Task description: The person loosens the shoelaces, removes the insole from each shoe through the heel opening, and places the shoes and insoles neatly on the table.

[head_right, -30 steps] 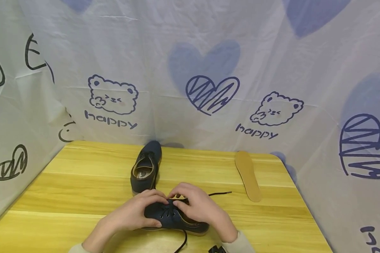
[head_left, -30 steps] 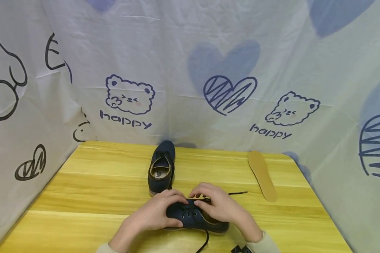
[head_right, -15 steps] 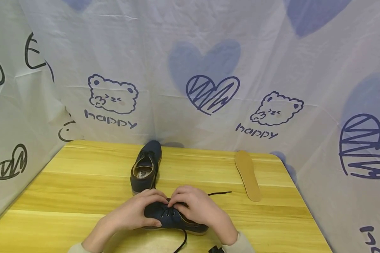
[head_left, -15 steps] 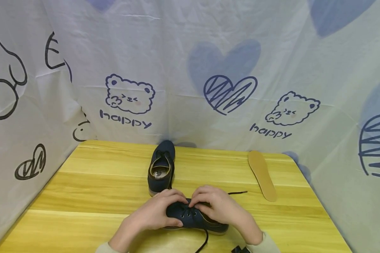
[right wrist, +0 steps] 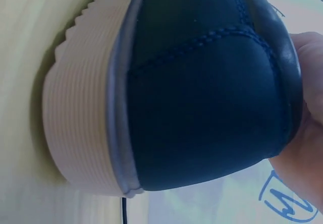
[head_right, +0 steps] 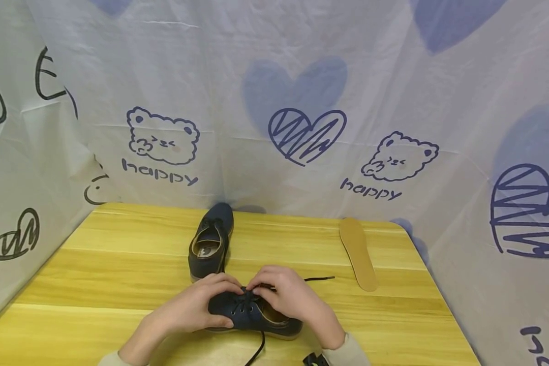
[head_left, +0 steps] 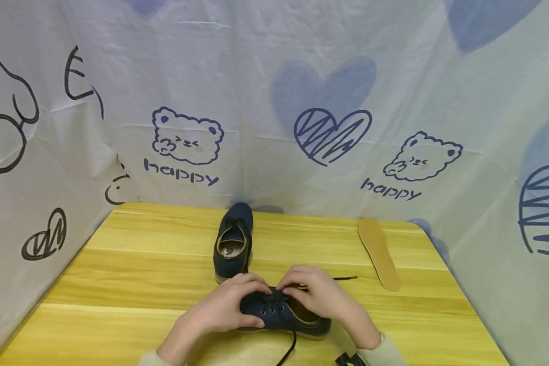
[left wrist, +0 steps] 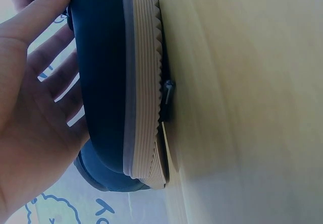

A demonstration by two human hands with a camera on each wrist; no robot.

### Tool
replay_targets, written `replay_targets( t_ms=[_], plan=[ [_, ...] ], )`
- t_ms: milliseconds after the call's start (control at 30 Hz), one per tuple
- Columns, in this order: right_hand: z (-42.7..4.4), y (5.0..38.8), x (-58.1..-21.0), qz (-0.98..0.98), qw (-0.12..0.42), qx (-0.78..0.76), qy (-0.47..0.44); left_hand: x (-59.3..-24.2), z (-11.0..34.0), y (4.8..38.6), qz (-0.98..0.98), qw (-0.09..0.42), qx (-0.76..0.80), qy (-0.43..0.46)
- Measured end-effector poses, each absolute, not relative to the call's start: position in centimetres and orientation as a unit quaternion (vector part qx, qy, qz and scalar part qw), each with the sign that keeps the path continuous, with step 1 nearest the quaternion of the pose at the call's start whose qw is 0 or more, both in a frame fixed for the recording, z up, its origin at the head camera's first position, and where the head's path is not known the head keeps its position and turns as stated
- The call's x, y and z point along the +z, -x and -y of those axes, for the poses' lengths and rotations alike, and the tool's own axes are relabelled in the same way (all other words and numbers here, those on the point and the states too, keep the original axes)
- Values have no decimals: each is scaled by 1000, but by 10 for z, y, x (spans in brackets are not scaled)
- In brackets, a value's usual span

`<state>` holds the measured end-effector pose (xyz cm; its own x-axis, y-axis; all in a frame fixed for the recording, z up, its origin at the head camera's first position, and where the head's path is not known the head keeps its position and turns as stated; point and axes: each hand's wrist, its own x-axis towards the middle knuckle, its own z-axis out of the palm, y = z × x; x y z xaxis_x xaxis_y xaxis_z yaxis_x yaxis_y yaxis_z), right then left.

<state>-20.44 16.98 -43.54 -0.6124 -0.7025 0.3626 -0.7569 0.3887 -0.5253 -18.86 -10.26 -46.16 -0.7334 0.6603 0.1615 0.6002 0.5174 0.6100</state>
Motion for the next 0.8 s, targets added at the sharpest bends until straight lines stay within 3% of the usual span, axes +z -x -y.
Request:
replay_targets(
  t_ms=[467, 800],
  plan=[
    [-168, 207, -442, 884, -11, 363, -296, -462, 102, 189, -873, 36, 322, -364],
    [-170, 207, -439, 878, -14, 364, -309, -463, 102, 190, -872, 33, 323, -365]
  ],
)
